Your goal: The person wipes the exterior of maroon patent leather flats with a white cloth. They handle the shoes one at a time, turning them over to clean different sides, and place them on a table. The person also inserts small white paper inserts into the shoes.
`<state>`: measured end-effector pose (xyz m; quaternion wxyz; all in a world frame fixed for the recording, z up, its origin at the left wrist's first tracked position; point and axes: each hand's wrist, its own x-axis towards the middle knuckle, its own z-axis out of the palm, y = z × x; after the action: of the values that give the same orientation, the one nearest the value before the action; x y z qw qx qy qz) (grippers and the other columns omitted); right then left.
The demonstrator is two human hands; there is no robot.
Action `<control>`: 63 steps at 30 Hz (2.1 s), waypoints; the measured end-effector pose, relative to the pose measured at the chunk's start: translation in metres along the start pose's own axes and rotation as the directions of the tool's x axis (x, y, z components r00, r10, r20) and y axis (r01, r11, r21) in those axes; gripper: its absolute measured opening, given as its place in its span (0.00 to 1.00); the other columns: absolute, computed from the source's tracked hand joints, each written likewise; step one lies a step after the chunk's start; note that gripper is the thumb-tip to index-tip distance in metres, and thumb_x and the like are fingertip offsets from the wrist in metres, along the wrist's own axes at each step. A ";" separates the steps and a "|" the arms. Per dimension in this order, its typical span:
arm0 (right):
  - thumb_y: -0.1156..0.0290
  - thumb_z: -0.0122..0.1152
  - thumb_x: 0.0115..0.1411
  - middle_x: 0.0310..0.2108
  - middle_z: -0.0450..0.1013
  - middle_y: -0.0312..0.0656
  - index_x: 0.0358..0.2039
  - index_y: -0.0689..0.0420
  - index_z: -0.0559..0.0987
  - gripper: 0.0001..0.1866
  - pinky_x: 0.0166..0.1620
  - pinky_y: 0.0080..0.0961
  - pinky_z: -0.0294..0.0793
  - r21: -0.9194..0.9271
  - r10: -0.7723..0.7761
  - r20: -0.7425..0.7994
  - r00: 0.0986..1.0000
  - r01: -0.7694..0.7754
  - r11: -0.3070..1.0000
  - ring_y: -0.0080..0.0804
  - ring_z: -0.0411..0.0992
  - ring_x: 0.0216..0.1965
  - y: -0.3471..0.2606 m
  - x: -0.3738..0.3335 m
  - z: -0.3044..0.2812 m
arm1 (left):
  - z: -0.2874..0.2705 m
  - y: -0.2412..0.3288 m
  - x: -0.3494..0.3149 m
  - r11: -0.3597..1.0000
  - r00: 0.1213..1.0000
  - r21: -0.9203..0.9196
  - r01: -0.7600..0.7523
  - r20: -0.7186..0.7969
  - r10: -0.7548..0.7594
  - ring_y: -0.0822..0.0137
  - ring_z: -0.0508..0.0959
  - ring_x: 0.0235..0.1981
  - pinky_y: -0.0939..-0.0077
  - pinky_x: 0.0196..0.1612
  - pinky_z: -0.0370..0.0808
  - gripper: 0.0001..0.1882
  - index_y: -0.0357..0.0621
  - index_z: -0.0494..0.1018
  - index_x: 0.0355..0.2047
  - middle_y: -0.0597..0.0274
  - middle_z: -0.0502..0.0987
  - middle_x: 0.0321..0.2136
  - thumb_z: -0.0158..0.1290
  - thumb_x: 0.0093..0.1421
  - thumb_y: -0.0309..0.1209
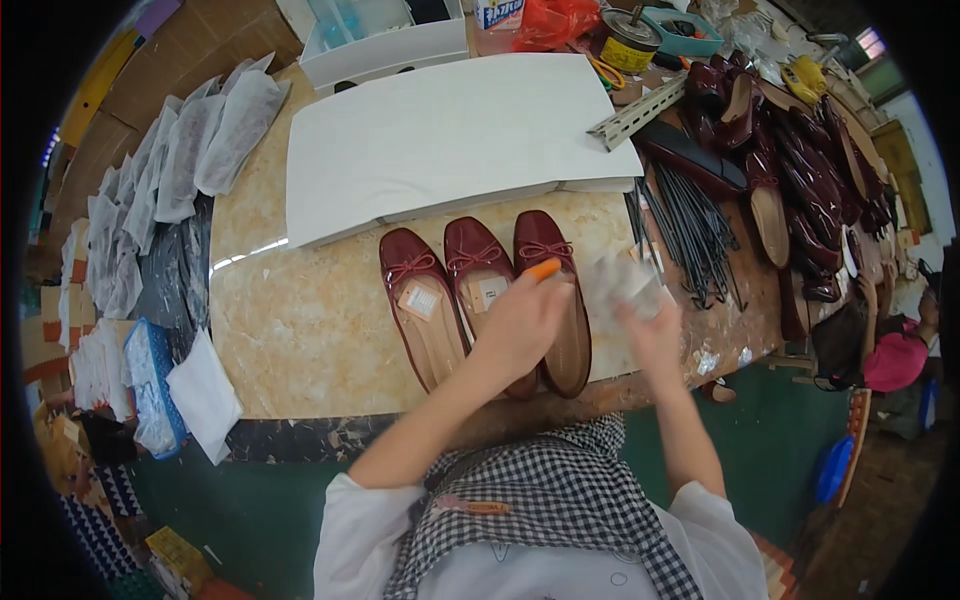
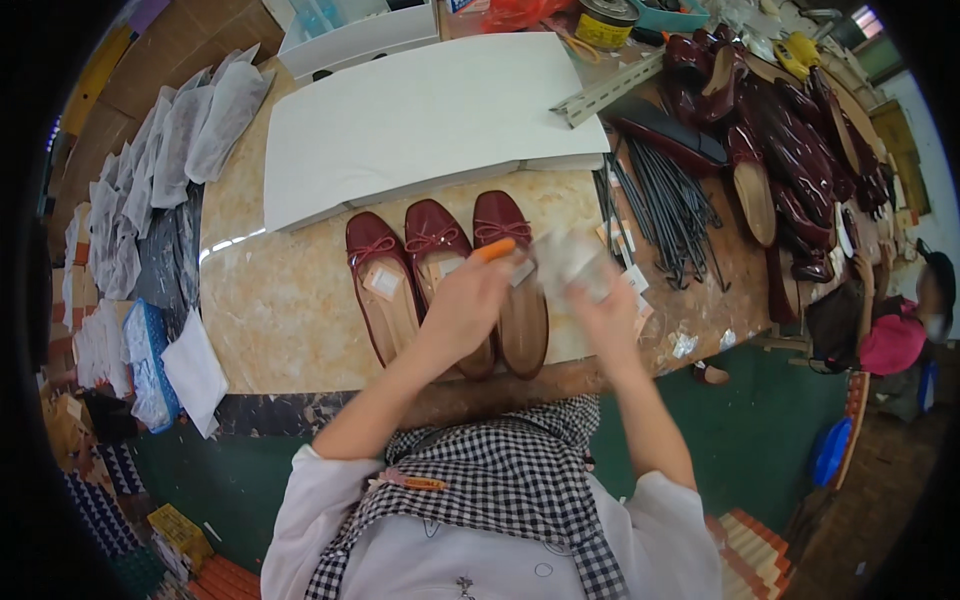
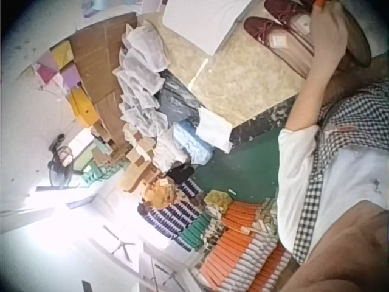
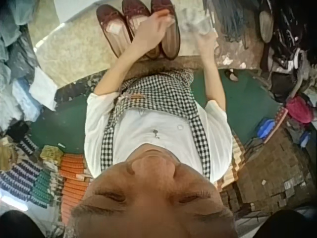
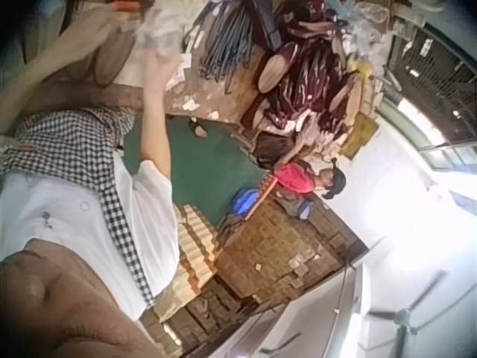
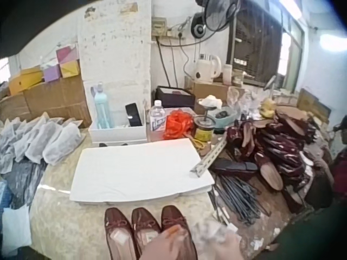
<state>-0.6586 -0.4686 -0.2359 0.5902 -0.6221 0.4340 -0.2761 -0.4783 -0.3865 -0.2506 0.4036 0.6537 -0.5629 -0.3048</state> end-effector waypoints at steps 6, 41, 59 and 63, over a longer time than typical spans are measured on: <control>0.80 0.61 0.42 0.36 0.69 0.44 0.46 0.59 0.77 0.25 0.38 0.32 0.73 -0.721 -0.222 0.297 0.929 0.371 0.585 0.41 0.71 0.37 -0.002 0.008 0.030 | 0.045 0.018 -0.043 0.807 0.966 0.549 -0.219 0.240 0.099 0.50 0.68 0.53 0.57 0.62 0.52 0.35 0.29 0.72 0.45 0.42 0.72 0.47 0.46 0.56 0.55; 0.70 0.55 0.60 0.56 0.64 0.46 0.61 0.60 0.61 0.29 0.55 0.30 0.68 0.650 0.156 0.394 0.906 -0.395 0.649 0.36 0.67 0.54 0.014 -0.016 0.028 | -0.050 0.063 -0.028 0.803 0.801 -0.046 -0.594 0.057 0.596 0.46 0.61 0.58 0.47 0.56 0.59 0.10 0.48 0.75 0.26 0.42 0.65 0.53 0.60 0.42 0.34; 0.73 0.68 0.44 0.37 0.73 0.44 0.43 0.57 0.76 0.23 0.41 0.33 0.72 -0.179 -0.016 0.232 0.973 0.059 0.982 0.38 0.73 0.40 -0.019 0.046 0.080 | -0.001 -0.014 -0.050 0.812 0.998 0.579 -0.068 0.037 0.058 0.51 0.73 0.45 0.56 0.52 0.66 0.24 0.35 0.75 0.38 0.49 0.75 0.38 0.50 0.56 0.47; 0.71 0.67 0.37 0.29 0.64 0.41 0.29 0.58 0.78 0.15 0.35 0.31 0.68 -0.679 -0.479 0.529 0.701 0.688 0.256 0.38 0.68 0.34 0.010 0.045 0.110 | 0.016 -0.002 -0.074 0.769 0.984 0.629 -0.112 -0.041 0.176 0.50 0.71 0.47 0.57 0.57 0.61 0.32 0.28 0.74 0.37 0.44 0.74 0.38 0.55 0.49 0.51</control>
<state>-0.5457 -0.4521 -0.2699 0.1069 -0.9649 0.1796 -0.1590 -0.5048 -0.3164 -0.2644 0.2134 0.7192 -0.6601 -0.0372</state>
